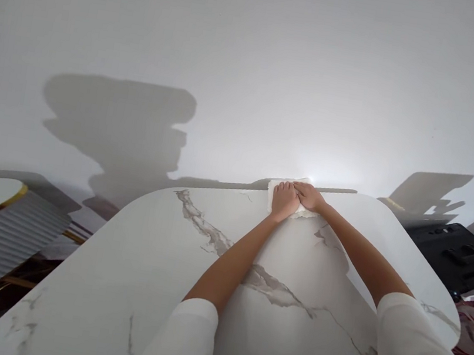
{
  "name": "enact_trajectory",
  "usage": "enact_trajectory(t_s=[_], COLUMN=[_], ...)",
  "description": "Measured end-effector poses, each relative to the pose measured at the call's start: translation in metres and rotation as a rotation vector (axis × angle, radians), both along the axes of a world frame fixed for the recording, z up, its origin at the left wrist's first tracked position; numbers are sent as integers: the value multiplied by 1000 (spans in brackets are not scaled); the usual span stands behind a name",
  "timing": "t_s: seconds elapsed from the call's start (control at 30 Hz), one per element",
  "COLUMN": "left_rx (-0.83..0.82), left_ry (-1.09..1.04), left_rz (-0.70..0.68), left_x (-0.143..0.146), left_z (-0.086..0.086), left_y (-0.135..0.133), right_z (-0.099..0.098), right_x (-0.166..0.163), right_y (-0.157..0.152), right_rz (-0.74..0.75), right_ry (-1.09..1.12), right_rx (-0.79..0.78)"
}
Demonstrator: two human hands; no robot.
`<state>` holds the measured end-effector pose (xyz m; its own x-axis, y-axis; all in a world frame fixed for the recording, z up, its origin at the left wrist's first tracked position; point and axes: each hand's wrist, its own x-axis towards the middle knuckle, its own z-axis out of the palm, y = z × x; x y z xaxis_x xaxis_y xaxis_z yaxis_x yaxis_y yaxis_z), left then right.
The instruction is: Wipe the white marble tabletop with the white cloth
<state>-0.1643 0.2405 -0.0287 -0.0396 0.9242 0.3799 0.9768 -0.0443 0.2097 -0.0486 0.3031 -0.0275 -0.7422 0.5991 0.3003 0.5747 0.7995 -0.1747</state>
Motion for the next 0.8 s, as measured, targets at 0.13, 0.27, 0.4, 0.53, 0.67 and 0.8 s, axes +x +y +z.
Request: enact_trajectory(t_s=[0.13, 0.27, 0.4, 0.53, 0.67, 0.8], left_rx=[3, -6, -29, -37, -23, -45], left_ry=[-13, -40, -51, -37, -25, -30], left_rz=[-42, -83, -130, -146, -144, -126], left_x=[18, 37, 49, 50, 50, 52], left_z=[1, 2, 2, 1, 0, 1], left_y=[0, -5, -19, -42, -75, -115], right_z=[-1, -2, -1, 2, 2, -1], right_x=[20, 40, 52, 56, 57, 58], right_y=[-2, -13, -35, -63, -96, -134], right_rz=[-50, -131, -212, -229, -194, -179], right_ry=[-3, -51, -88, -110, -108, -97], right_rx=[21, 22, 26, 15, 33, 54])
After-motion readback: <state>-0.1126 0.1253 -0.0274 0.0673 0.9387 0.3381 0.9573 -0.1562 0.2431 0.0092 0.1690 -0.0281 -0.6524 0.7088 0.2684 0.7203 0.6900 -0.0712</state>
